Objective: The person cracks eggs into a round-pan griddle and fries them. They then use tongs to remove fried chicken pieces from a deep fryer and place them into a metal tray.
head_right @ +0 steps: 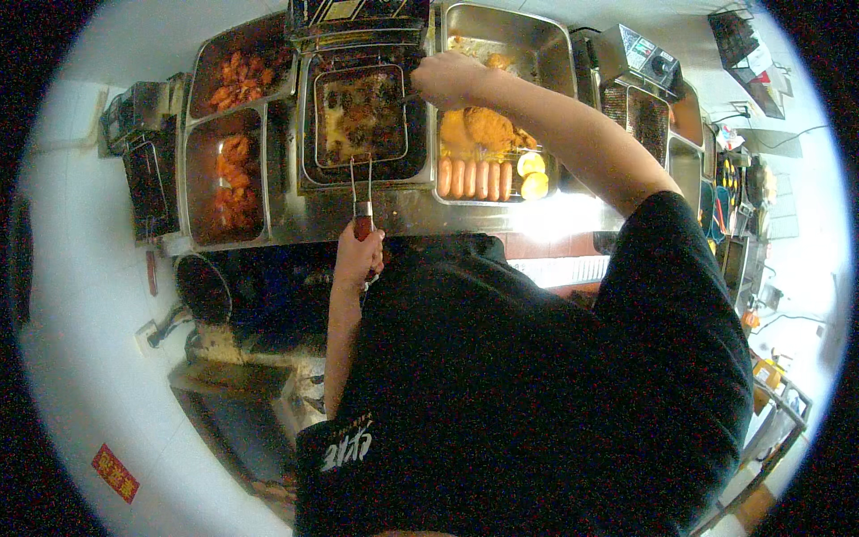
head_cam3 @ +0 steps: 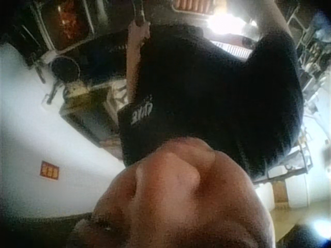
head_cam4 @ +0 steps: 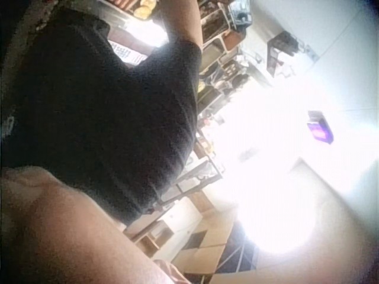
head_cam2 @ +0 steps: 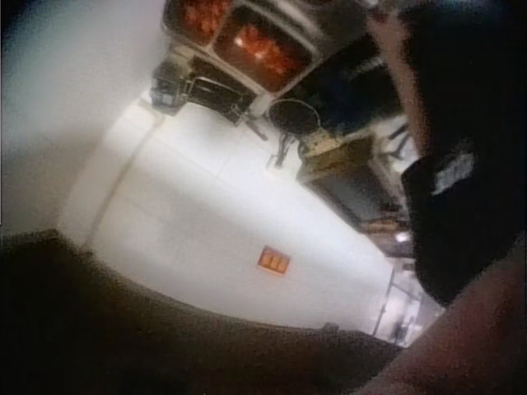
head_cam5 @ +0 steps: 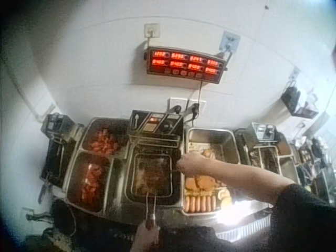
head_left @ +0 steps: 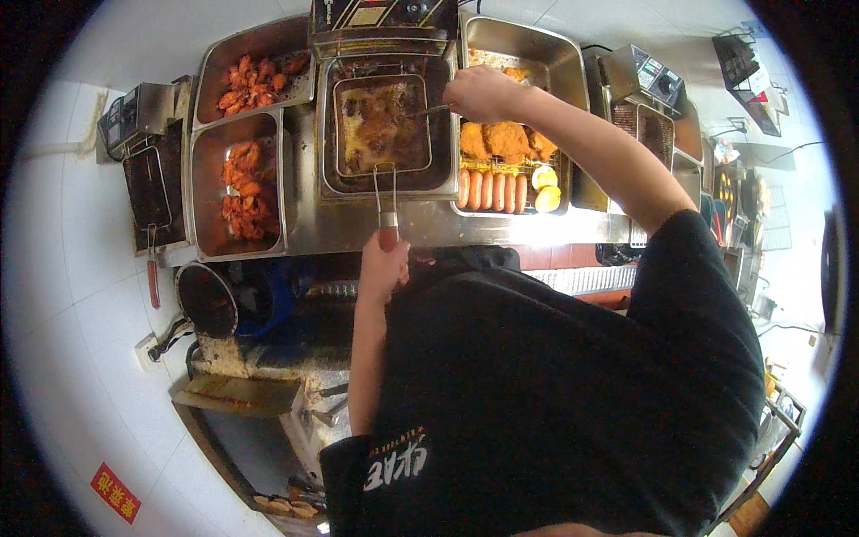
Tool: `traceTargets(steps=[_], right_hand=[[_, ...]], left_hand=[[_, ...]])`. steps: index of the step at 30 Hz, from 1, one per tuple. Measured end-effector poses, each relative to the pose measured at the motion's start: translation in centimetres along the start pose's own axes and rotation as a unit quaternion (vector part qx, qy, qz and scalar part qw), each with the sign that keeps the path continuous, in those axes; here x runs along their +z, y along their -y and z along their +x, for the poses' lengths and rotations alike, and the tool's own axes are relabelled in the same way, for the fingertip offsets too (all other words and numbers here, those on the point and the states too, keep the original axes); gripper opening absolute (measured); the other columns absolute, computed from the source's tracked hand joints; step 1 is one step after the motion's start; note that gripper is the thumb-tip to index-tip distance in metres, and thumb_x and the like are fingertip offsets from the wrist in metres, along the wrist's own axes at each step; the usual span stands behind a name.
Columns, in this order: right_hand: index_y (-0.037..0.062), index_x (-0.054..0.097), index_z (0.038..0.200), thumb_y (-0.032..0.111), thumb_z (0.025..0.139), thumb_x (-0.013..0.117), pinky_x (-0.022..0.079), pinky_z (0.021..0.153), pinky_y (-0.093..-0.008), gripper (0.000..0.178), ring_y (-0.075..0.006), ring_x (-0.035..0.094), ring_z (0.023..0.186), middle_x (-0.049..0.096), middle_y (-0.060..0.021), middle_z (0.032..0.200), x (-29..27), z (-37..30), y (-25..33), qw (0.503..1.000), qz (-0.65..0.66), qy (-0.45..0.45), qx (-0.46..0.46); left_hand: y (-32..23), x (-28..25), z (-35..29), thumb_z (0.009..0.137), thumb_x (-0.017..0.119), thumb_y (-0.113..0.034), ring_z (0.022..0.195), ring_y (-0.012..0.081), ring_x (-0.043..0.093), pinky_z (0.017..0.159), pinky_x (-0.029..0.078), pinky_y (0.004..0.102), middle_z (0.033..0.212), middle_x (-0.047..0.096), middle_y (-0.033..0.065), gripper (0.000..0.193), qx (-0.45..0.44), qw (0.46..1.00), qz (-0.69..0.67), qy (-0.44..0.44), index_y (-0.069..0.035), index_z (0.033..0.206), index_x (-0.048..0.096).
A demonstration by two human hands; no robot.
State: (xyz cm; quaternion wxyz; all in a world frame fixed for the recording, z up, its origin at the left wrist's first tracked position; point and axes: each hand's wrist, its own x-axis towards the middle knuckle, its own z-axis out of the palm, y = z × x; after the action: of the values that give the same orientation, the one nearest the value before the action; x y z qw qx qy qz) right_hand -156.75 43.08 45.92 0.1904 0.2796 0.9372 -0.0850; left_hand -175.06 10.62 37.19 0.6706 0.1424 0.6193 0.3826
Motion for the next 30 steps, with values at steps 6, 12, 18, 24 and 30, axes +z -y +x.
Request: traceTargets(steps=[6, 12, 18, 24, 30], right_hand=[[0.0130, 0.078, 0.105, 0.025, 0.097, 0.064, 0.057, 0.088, -0.0515, 0.020, -0.0383, 0.072, 0.096, 0.075, -0.0162, 0.096, -3.3, -1.4, -1.6, 0.994, -0.020, -0.100, 0.035], [0.0039, 0.074, 0.087, 0.014, 0.090, 0.064, 0.061, 0.079, -0.0487, 0.014, -0.0399, 0.074, 0.092, 0.075, -0.0187, 0.091, -2.1, 3.7, -0.1, 0.988, -0.111, -0.086, -0.058], [0.0046, 0.075, 0.098, 0.020, 0.092, 0.066, 0.060, 0.085, -0.0503, 0.018, -0.0391, 0.074, 0.096, 0.076, -0.0176, 0.096, -0.9, 2.5, 1.3, 0.994, -0.022, -0.085, -0.057], [0.0123, 0.078, 0.107, 0.022, 0.097, 0.064, 0.057, 0.080, -0.0496, 0.019, -0.0375, 0.073, 0.088, 0.073, -0.0179, 0.084, -5.4, -2.9, 0.6, 0.988, 0.004, -0.147, -0.050], [0.0067, 0.073, 0.085, 0.016, 0.085, 0.069, 0.059, 0.079, -0.0445, 0.010, -0.0321, 0.075, 0.087, 0.074, -0.0127, 0.082, -2.4, -3.3, 3.4, 0.966, -0.090, -0.064, -0.235]], left_hand=[[0.1, -0.5, -0.4, 0.095, 0.065, -0.005, 0.045, 0.0127, 0.050, 0.039, 0.040, 0.0313, 0.069, 0.053, 0.0033, 0.015, 0.003, 1.000, 0.009, -0.001, -0.003, 0.103, 0.052], [0.7, -0.3, -1.2, 0.096, 0.068, -0.008, 0.046, 0.0126, 0.049, 0.041, 0.043, 0.0321, 0.068, 0.053, 0.0033, 0.018, 0.002, 0.997, 0.067, -0.024, -0.004, 0.103, 0.052], [0.4, -0.6, -1.4, 0.096, 0.069, -0.009, 0.046, 0.0126, 0.050, 0.042, 0.045, 0.0332, 0.068, 0.052, 0.0031, 0.017, 0.008, 0.998, 0.058, 0.001, -0.004, 0.101, 0.052], [-1.0, -0.9, -0.6, 0.095, 0.067, -0.004, 0.047, 0.0115, 0.049, 0.040, 0.041, 0.0304, 0.069, 0.052, 0.0022, 0.016, -0.008, 0.999, 0.032, -0.004, -0.005, 0.101, 0.053], [-1.7, -1.2, -1.1, 0.095, 0.067, -0.004, 0.046, 0.0111, 0.048, 0.040, 0.040, 0.0301, 0.068, 0.051, 0.0025, 0.017, -0.005, 1.000, 0.021, 0.012, -0.005, 0.103, 0.052]])
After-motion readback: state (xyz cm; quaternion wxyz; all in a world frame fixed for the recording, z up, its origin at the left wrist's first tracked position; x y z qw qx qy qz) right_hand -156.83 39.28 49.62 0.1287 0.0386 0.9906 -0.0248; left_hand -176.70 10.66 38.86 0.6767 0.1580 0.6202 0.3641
